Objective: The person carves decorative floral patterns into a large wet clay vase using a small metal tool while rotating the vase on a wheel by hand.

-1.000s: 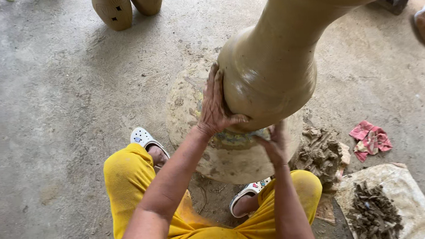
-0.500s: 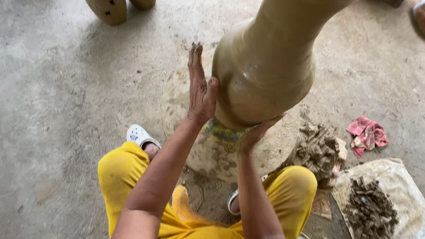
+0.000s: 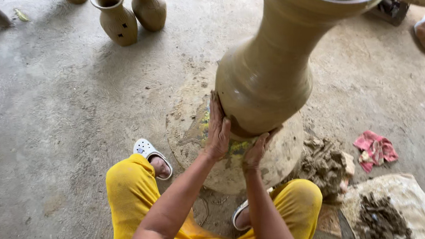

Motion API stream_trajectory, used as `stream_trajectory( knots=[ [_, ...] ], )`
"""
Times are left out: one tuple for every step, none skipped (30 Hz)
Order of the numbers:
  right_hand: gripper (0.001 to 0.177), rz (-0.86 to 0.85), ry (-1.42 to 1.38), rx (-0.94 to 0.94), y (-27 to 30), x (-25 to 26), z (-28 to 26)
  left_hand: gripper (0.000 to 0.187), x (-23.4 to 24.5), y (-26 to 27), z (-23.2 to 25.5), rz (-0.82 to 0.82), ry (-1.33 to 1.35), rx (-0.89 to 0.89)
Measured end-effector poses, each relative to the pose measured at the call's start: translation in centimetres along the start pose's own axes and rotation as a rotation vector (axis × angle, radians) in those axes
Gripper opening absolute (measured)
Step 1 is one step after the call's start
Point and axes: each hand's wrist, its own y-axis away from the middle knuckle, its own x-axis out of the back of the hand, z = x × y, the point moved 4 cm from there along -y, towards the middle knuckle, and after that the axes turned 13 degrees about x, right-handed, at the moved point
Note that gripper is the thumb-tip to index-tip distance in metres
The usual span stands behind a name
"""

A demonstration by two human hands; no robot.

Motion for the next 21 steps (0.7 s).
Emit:
stream_trajectory(
  knots=[
    [0.079, -0.001, 0.020, 0.005, -0.1, 1.1, -0.5, 0.085, 0.0, 1.3, -1.1, -0.016, -0.134, 0.029],
    [0.080, -0.006, 0.031, 0.030, -1.9, 1.6, -1.1, 0.085, -0.3, 1.2, -1.8, -0.024, -0.261, 0.036],
    [0.080, -0.011, 0.042, 0.056, -3.9, 2.1, -2.1, 0.085, -0.1, 1.5, -2.2, -0.028, -0.252, 0.021],
    [0.081, -0.020, 0.043, 0.089, -6.3, 2.2, -3.3, 0.084, 0.6, 1.3, -2.4, 0.057, -0.354, 0.018],
    [0.081, -0.029, 0.043, 0.122, -8.6, 2.2, -4.7, 0.084, 1.1, 0.5, -2.2, 0.145, -0.452, 0.017],
    [0.082, -0.045, 0.052, 0.140, -10.2, 2.3, -6.1, 0.084, 1.6, -1.2, -1.9, 0.153, -0.446, 0.012],
    [0.085, -0.087, 0.138, 0.161, -12.7, 2.3, -7.5, 0.084, 2.4, -4.3, -1.2, 0.168, -0.286, 0.016],
    [0.088, -0.132, 0.216, 0.188, -15.4, 1.6, -8.6, 0.086, 3.3, -7.3, -0.1, 0.188, -0.127, 0.013],
    [0.088, -0.141, 0.206, 0.203, -16.8, 0.7, -8.9, 0.086, 3.6, -9.3, 1.5, 0.202, -0.120, 0.000],
    [0.089, -0.220, 0.140, 0.064, -17.6, -0.4, -7.9, 0.086, 3.3, -11.1, 2.7, 0.068, 0.092, 0.066],
    [0.089, -0.299, 0.076, -0.076, -18.1, -1.4, -6.4, 0.086, 2.7, -12.3, 3.7, -0.068, 0.302, 0.131],
    [0.089, -0.310, 0.069, -0.068, -17.7, -1.7, -4.9, 0.086, 2.5, -12.2, 4.5, -0.057, 0.304, 0.120],
    [0.089, -0.221, -0.024, -0.163, -16.6, -1.3, -2.7, 0.083, 2.2, -11.9, 5.1, -0.019, 0.204, 0.090],
    [0.089, -0.135, -0.117, -0.264, -15.6, -0.9, -0.3, 0.080, 2.0, -11.6, 5.3, 0.024, 0.102, 0.064],
    [0.089, -0.150, -0.123, -0.262, -15.3, -0.6, 1.5, 0.080, 1.9, -11.5, 5.3, 0.039, 0.102, 0.058],
    [0.090, -0.070, -0.142, -0.312, -14.4, 0.6, 3.3, 0.079, 1.9, -10.7, 5.1, 0.067, 0.118, 0.051],
    [0.090, 0.010, -0.158, -0.363, -13.3, 1.6, 4.9, 0.077, 1.8, -10.2, 4.9, 0.095, 0.134, 0.043],
    [0.090, -0.003, -0.161, -0.373, -12.0, 2.2, 6.0, 0.077, 1.8, -9.8, 4.8, 0.110, 0.129, 0.048],
    [0.086, -0.003, -0.156, -0.387, -10.7, 2.9, 6.7, 0.077, 1.7, -9.6, 4.9, 0.124, 0.075, 0.030],
    [0.082, -0.015, -0.152, -0.401, -9.6, 2.8, 7.3, 0.077, 1.7, -9.6, 5.1, 0.138, 0.023, 0.007],
    [0.079, -0.033, -0.134, -0.414, -8.0, 3.2, 7.3, 0.077, 1.7, -9.3, 5.3, 0.153, 0.019, 0.007]
  ],
)
